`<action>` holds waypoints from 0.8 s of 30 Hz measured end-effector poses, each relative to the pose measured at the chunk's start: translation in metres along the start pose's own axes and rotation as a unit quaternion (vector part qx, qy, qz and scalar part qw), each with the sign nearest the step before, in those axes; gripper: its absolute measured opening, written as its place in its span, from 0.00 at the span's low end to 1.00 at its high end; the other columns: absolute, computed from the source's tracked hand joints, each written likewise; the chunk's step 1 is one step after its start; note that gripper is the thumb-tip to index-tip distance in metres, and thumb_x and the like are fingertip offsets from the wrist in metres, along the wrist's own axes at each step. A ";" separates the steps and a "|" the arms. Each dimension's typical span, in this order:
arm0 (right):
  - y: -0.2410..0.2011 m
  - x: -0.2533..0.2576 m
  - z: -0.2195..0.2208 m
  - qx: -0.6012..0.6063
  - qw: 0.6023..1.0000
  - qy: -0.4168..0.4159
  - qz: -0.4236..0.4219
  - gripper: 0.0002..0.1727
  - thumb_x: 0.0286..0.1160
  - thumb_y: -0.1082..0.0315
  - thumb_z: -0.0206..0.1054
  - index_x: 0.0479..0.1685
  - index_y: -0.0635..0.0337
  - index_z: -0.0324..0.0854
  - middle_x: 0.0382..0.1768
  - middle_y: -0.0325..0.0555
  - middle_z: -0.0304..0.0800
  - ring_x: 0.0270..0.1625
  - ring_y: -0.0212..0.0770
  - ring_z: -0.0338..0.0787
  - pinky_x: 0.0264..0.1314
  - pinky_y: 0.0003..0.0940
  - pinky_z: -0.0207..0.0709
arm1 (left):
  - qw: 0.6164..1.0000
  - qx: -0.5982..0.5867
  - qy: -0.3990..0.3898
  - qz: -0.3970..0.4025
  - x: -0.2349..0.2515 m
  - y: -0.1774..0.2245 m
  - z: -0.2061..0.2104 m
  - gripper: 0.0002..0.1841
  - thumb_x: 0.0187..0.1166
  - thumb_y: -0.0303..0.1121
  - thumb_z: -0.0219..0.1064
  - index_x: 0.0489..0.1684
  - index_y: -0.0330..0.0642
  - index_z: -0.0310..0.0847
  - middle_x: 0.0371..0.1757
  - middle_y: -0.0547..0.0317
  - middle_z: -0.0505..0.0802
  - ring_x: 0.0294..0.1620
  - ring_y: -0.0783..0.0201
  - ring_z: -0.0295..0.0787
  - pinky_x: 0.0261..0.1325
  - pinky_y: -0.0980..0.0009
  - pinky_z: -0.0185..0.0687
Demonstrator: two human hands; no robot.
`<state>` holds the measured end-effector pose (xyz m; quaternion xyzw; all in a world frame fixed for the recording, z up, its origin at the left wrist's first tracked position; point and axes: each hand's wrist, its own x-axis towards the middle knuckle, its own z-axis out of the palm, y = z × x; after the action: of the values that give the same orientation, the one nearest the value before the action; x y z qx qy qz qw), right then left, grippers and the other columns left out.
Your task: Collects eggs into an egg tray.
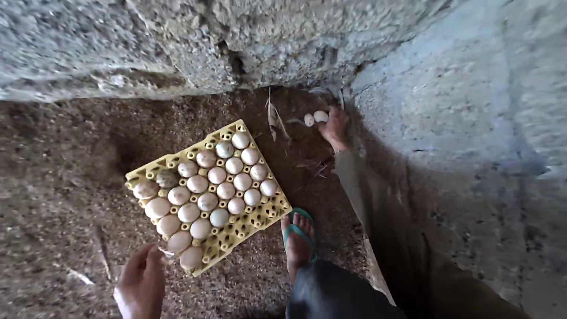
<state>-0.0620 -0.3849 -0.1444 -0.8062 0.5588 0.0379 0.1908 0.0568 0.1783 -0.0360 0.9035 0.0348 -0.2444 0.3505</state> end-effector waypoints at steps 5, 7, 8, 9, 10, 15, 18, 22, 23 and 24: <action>-0.006 0.015 0.007 -0.040 0.998 -0.041 0.032 0.47 0.63 0.33 0.73 0.86 0.42 0.71 0.91 0.67 0.50 0.88 0.75 0.55 0.78 0.70 0.67 | 0.999 -0.023 0.031 0.023 0.002 0.010 0.000 0.19 0.88 0.37 0.59 0.64 0.27 0.80 0.47 0.49 0.89 0.40 0.73 0.85 0.46 0.71 0.85; -0.005 0.017 0.015 -0.044 0.997 -0.048 0.028 0.48 0.59 0.27 0.73 0.84 0.37 0.73 0.90 0.66 0.52 0.88 0.76 0.55 0.75 0.73 0.69 | 0.998 -0.033 0.038 0.042 0.002 0.013 0.002 0.19 0.89 0.36 0.58 0.63 0.26 0.79 0.48 0.50 0.89 0.41 0.75 0.86 0.47 0.73 0.85; -0.003 0.018 0.020 -0.046 0.997 -0.057 0.023 0.49 0.58 0.27 0.73 0.84 0.38 0.73 0.89 0.66 0.54 0.88 0.77 0.54 0.76 0.75 0.67 | 0.997 -0.040 0.042 0.049 0.003 0.014 0.004 0.19 0.88 0.35 0.58 0.63 0.25 0.79 0.47 0.51 0.89 0.41 0.76 0.86 0.47 0.74 0.85; 0.000 0.017 0.022 -0.051 0.996 -0.066 0.017 0.49 0.59 0.27 0.73 0.85 0.39 0.72 0.89 0.66 0.57 0.88 0.77 0.55 0.78 0.75 0.65 | 0.996 -0.049 0.046 0.055 0.004 0.014 0.005 0.18 0.88 0.34 0.58 0.62 0.25 0.79 0.47 0.52 0.89 0.40 0.77 0.85 0.47 0.75 0.85; 0.001 0.016 0.023 -0.050 0.996 -0.077 0.011 0.50 0.61 0.28 0.74 0.86 0.41 0.70 0.88 0.65 0.59 0.87 0.77 0.58 0.78 0.75 0.65 | 0.995 -0.056 0.049 0.061 0.004 0.014 0.007 0.18 0.88 0.34 0.58 0.61 0.25 0.79 0.46 0.54 0.89 0.40 0.78 0.85 0.47 0.77 0.85; 0.016 0.020 0.017 -0.003 0.992 -0.127 -0.025 0.46 0.64 0.38 0.78 0.81 0.54 0.73 0.79 0.63 0.75 0.77 0.67 0.79 0.74 0.71 0.72 | 0.990 -0.082 0.046 0.107 0.006 0.018 0.012 0.17 0.88 0.32 0.57 0.59 0.23 0.78 0.47 0.56 0.89 0.42 0.80 0.86 0.48 0.79 0.85; 0.015 0.016 0.002 0.011 0.986 -0.162 -0.033 0.41 0.67 0.44 0.79 0.79 0.55 0.75 0.70 0.64 0.84 0.72 0.66 0.84 0.73 0.71 0.74 | 0.987 -0.091 0.047 0.124 0.007 0.028 0.016 0.16 0.87 0.31 0.56 0.58 0.22 0.78 0.47 0.58 0.88 0.42 0.82 0.85 0.48 0.80 0.85; 0.011 0.009 0.004 0.010 0.980 -0.197 -0.034 0.32 0.82 0.45 0.64 0.80 0.50 0.73 0.65 0.64 0.87 0.68 0.67 0.86 0.68 0.72 0.76 | 0.983 -0.104 0.047 0.146 0.008 0.028 0.016 0.15 0.87 0.31 0.57 0.56 0.23 0.78 0.45 0.61 0.89 0.41 0.82 0.87 0.48 0.79 0.87; 0.008 0.007 0.008 0.030 0.978 -0.205 -0.028 0.30 0.86 0.48 0.60 0.84 0.48 0.71 0.66 0.64 0.87 0.69 0.67 0.86 0.69 0.71 0.75 | 0.981 -0.109 0.049 0.152 0.009 0.029 0.016 0.15 0.87 0.30 0.57 0.56 0.22 0.78 0.46 0.62 0.89 0.41 0.82 0.88 0.48 0.79 0.87; 0.004 0.005 0.013 0.061 0.976 -0.207 -0.022 0.28 0.89 0.52 0.57 0.85 0.48 0.69 0.67 0.64 0.86 0.70 0.66 0.86 0.70 0.70 0.75 | 0.979 -0.115 0.052 0.158 0.009 0.030 0.015 0.15 0.87 0.30 0.56 0.56 0.23 0.78 0.46 0.63 0.89 0.41 0.81 0.88 0.48 0.79 0.88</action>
<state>-0.0624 -0.3862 -0.1585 -0.7797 0.4910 0.1652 0.3518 0.0649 0.1451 -0.0313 0.8628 -0.0626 -0.1334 0.4836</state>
